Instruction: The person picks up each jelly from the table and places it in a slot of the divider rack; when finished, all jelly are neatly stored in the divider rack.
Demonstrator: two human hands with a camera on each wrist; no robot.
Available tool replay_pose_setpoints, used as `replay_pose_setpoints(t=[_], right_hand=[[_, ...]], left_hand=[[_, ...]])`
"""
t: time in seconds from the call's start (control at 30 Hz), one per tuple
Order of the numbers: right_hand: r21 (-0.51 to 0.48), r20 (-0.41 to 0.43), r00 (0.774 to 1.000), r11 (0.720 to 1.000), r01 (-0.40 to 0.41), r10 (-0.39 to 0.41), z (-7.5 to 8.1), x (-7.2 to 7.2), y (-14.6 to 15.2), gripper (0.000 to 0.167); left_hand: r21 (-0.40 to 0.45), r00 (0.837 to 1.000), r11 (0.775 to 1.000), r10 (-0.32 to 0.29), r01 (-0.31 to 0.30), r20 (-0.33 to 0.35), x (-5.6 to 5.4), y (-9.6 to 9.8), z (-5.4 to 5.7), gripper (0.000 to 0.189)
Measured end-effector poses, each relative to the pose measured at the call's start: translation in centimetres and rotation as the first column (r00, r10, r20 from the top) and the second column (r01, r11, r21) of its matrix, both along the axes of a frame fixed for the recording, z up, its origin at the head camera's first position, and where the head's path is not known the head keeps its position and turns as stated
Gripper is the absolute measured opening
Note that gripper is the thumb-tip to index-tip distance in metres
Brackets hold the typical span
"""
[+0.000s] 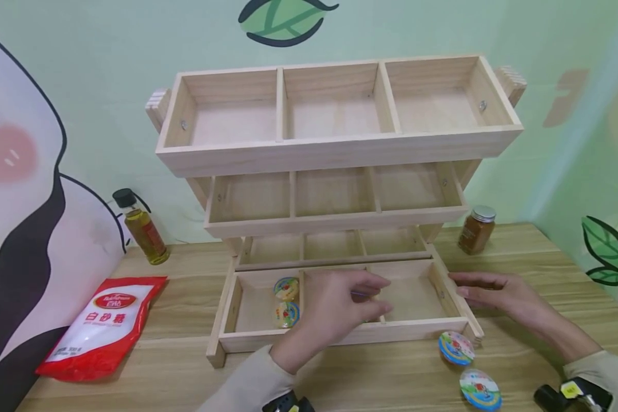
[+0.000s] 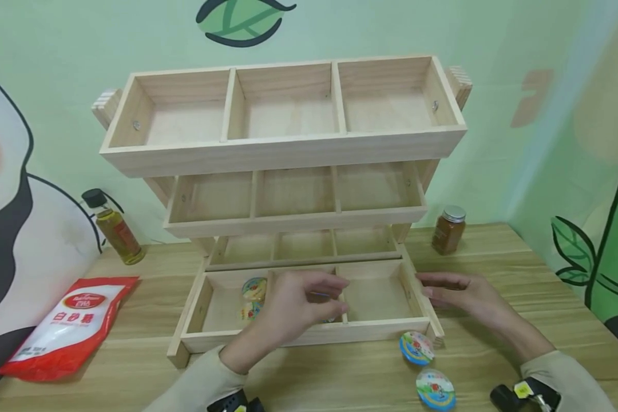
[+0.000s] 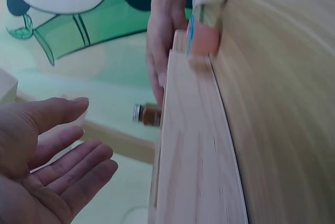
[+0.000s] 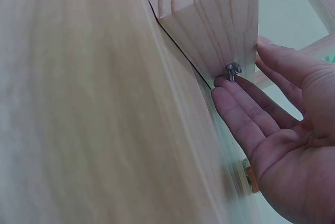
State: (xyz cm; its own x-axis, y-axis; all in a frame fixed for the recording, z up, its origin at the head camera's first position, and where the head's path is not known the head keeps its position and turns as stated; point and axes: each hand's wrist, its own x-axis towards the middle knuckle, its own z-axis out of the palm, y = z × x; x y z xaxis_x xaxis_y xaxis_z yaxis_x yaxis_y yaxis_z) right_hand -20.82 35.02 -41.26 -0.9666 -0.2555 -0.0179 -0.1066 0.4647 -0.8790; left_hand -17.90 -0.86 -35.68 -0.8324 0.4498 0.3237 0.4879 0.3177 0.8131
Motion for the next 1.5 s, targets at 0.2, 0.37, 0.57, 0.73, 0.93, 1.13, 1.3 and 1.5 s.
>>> replay_pose_setpoints(t=[0.2,0.37,0.57,0.73,0.93,1.13,1.3,1.5], right_hand=[[-0.002,-0.001,1.000,1.000,0.012,-0.012,-0.1,0.1,0.1,0.051],[0.005,-0.002,1.000,1.000,0.019,-0.019,0.1,0.1,0.0,0.051],[-0.010,-0.011,1.000,1.000,0.012,-0.012,0.1,0.1,-0.1,0.049],[0.011,-0.014,1.000,1.000,0.019,-0.019,0.2,0.2,-0.1,0.050],[-0.010,-0.010,1.000,1.000,0.006,-0.006,0.2,0.2,-0.2,0.049],[-0.013,-0.007,1.000,1.000,0.008,-0.008,0.3,0.3,-0.1,0.050],[-0.002,-0.014,1.000,1.000,0.011,-0.011,0.3,0.3,-0.1,0.050],[-0.002,-0.031,0.999,1.000,0.015,-0.015,0.1,0.3,-0.1,0.049]], left_hand=[[0.010,0.996,0.996,-0.093,0.093,0.000,1.3,2.1,0.0,0.027],[0.039,0.988,0.987,-0.155,0.155,0.018,2.3,3.8,-0.7,0.026],[0.002,0.973,0.975,-0.224,0.224,-0.058,3.3,5.6,-1.4,0.027],[-0.014,0.957,0.961,-0.275,0.275,-0.094,3.9,6.9,-2.1,0.029],[-0.077,0.934,0.953,-0.302,0.293,-0.189,4.2,7.9,-3.1,0.029],[-0.115,0.906,0.939,-0.344,0.325,-0.246,4.3,8.3,-4.0,0.033],[-0.132,0.891,0.935,-0.353,0.328,-0.284,4.4,8.5,-4.4,0.034],[-0.164,0.913,0.936,-0.342,0.311,-0.221,4.7,8.7,-4.6,0.032]])
